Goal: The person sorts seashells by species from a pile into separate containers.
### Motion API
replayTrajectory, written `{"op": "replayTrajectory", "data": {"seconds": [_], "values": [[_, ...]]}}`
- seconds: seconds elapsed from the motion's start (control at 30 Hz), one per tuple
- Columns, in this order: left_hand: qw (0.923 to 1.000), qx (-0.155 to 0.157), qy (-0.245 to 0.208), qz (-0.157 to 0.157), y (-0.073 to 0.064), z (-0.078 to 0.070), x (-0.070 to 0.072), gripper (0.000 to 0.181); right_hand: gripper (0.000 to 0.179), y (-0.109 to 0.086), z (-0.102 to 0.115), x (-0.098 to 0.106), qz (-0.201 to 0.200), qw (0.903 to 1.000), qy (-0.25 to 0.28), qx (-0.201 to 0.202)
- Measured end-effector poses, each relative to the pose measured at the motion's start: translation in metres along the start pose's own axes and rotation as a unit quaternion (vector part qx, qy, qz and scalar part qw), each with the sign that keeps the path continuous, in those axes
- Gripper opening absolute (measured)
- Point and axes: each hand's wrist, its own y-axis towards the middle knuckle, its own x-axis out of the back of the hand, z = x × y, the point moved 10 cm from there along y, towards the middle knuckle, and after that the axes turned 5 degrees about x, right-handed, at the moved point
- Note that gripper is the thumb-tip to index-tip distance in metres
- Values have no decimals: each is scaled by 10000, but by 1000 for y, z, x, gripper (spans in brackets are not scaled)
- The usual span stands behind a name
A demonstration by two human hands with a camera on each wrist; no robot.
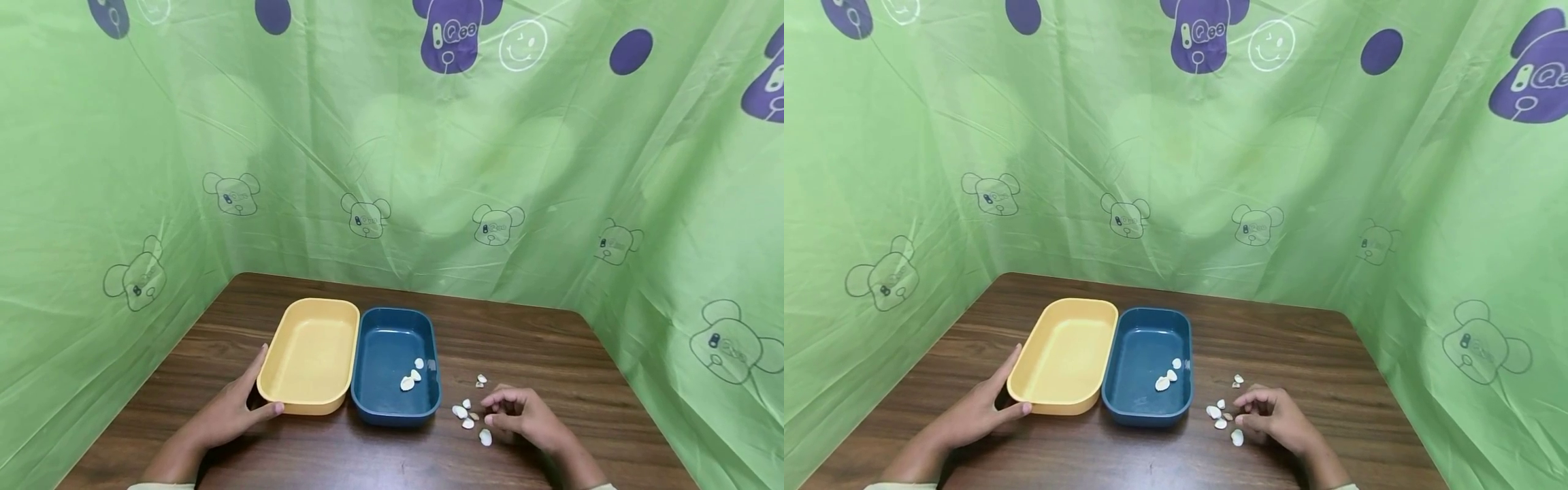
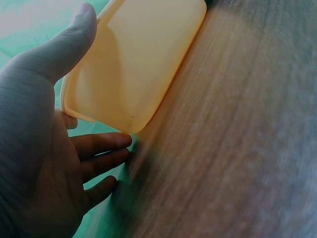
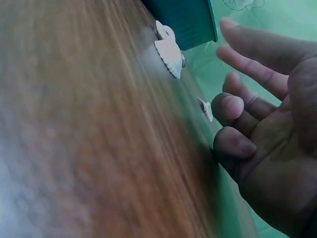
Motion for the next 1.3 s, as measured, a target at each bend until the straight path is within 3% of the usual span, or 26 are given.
{"op": "replayTrajectory", "data": {"seconds": [0.27,0.73,1.3], "values": [[10000,-16,7,16,2,-1,0,122,27,-2,2,-2,252,9992,142,274],[10000,-50,-56,3,2,0,-1,122,33,-1,-6,-8,638,9962,556,227],[10000,25,3,41,0,-1,-1,122,33,-2,-2,-17,982,9950,22,195]]}}
